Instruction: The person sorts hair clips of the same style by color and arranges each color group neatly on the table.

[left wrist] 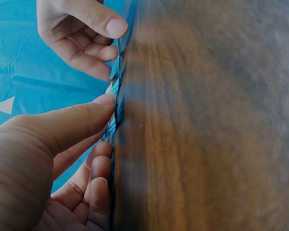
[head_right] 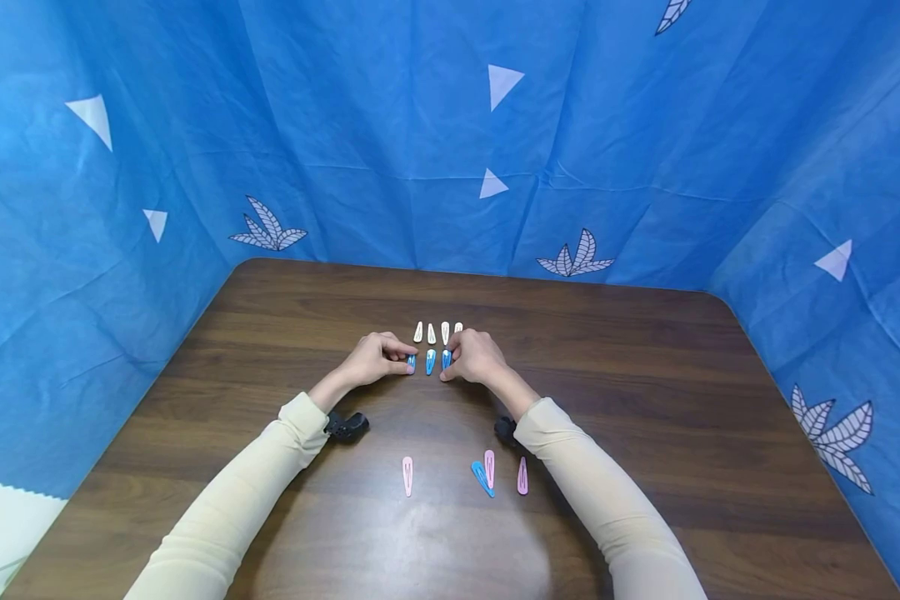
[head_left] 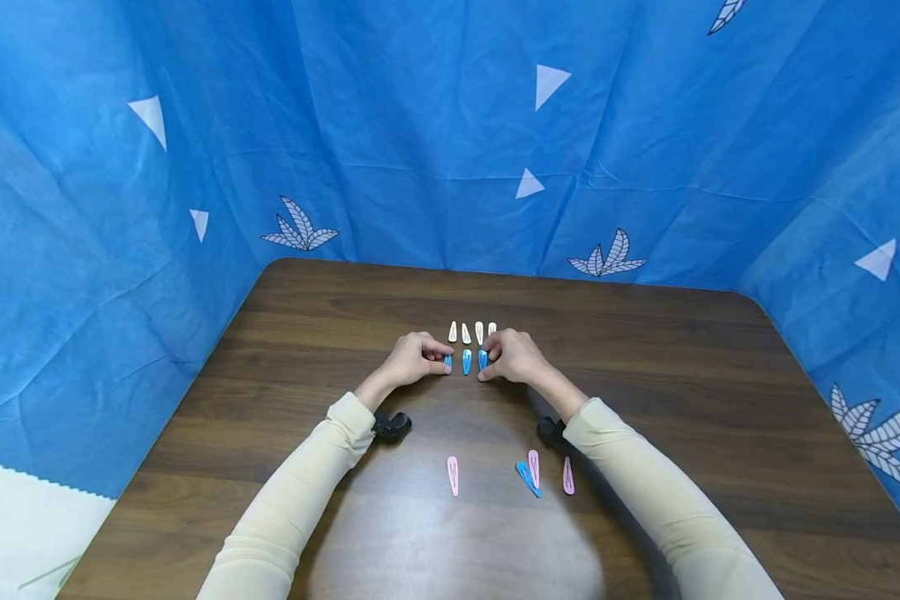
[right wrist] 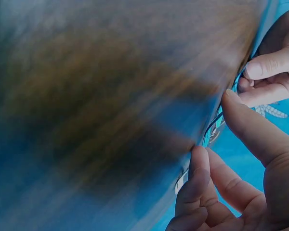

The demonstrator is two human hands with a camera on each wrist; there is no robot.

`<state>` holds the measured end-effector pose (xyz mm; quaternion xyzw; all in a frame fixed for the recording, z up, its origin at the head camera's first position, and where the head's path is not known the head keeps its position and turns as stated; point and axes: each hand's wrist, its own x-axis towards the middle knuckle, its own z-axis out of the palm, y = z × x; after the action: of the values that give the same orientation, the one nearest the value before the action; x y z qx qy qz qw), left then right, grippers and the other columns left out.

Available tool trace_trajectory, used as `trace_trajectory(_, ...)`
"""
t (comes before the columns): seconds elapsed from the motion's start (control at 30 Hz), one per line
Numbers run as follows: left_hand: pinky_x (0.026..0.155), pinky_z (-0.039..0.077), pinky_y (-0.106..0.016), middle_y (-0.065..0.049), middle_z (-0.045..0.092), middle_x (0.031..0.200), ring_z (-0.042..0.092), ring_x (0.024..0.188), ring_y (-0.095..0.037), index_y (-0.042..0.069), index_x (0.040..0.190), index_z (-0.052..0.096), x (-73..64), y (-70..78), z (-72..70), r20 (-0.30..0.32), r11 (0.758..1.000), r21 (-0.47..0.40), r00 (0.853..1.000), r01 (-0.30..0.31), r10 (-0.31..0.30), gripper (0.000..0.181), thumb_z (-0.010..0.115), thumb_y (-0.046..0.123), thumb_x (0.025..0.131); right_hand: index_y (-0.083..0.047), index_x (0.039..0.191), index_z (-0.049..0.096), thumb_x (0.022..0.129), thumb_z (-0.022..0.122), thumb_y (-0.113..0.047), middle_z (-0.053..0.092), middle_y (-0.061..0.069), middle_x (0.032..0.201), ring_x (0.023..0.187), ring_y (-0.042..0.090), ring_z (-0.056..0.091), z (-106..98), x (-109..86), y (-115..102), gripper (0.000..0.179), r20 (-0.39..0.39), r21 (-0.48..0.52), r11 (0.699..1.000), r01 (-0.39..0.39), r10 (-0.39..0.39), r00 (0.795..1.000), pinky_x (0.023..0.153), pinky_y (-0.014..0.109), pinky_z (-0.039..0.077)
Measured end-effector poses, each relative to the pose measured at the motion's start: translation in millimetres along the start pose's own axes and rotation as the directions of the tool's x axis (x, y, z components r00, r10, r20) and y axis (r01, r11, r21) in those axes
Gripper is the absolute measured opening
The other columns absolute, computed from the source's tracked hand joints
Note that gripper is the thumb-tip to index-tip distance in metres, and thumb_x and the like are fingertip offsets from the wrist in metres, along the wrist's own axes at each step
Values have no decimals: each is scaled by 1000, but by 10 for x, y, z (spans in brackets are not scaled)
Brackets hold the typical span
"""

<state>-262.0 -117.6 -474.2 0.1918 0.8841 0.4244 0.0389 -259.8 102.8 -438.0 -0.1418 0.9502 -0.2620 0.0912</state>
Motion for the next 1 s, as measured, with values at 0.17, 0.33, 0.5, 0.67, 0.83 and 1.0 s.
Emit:
trace_trajectory(0.17,70,46,-22,-5,65,88,58,79,-12,8,106,77,5,3,13,0,1000,10,1000,-7,7,30,83,15,77,-4,107,71,69,89,-21,70,6,89,86,22,62,15,-5,14,46,-8,-1,1000,6,-6,1000,79,38,51)
trace_trajectory(0.33,69,46,-22,-5,65,87,57,79,-11,8,106,77,9,6,21,-3,1000,10,1000,-6,6,30,83,15,77,-4,107,71,69,89,-21,70,6,89,85,21,62,11,-7,21,46,-9,-16,1000,14,-14,1000,78,37,50)
trace_trajectory(0.5,69,45,-21,-5,64,85,56,77,-10,7,105,77,10,6,22,-5,1000,9,1000,-13,13,30,83,15,77,-3,109,71,69,89,-22,69,6,89,84,21,61,0,-13,36,48,-3,-28,999,27,-27,1000,77,36,50)
trace_trajectory(0.67,68,44,-21,-5,63,85,55,76,-10,7,105,77,14,2,28,-6,1000,8,1000,-17,17,30,83,15,77,-5,113,71,70,89,-23,69,6,89,85,21,61,-49,-73,33,50,-15,-11,1000,27,-27,1000,76,36,50)
trace_trajectory(0.83,68,44,-22,-5,63,85,55,76,-11,7,106,77,16,-7,28,-5,1000,9,1000,-19,19,30,83,14,77,-2,115,69,72,87,-21,69,8,93,85,22,60,-172,-270,53,50,-53,53,996,65,-62,997,75,36,50)
trace_trajectory(1.0,70,44,-22,-6,63,86,55,78,-11,6,107,76,8,-8,7,-2,1000,12,1000,-17,17,31,82,14,78,-1,116,68,75,85,-20,68,12,101,91,27,60,-269,-582,143,49,-83,135,975,174,-163,983,81,43,51)
